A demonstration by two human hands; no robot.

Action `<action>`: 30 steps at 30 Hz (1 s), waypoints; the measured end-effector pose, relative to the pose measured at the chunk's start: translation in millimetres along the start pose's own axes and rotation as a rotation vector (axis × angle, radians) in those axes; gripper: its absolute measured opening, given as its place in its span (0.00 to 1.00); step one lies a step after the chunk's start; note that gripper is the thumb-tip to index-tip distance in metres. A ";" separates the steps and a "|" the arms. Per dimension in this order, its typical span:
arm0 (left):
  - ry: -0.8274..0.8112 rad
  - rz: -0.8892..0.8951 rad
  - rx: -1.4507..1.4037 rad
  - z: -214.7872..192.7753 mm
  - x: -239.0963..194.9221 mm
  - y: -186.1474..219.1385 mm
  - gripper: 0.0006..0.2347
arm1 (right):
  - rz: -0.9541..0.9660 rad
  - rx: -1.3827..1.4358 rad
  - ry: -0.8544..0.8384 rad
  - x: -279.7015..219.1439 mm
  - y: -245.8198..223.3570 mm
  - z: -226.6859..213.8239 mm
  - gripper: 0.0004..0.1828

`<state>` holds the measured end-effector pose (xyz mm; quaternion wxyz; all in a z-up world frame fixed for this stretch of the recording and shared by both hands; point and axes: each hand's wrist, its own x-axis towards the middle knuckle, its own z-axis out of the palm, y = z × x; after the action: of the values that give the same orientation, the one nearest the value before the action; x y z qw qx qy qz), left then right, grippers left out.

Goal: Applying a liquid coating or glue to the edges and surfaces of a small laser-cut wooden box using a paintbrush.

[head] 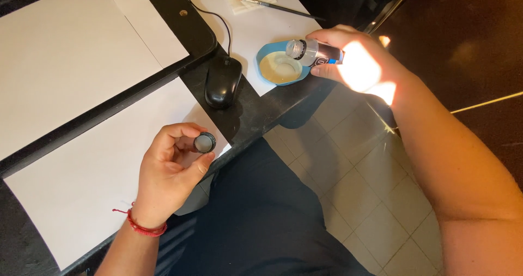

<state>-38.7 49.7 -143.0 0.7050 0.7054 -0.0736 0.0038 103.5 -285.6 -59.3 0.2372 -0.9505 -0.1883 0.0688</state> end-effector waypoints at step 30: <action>-0.041 0.046 0.316 4.9 1.6 18.7 0.14 | 0.116 1.109 -0.221 -19.6 -6.1 24.4 0.27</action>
<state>-39.6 44.8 -124.2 0.5832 0.8056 -0.1024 0.0171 78.2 -277.8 -77.0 0.6755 -0.6798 -0.0953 0.2692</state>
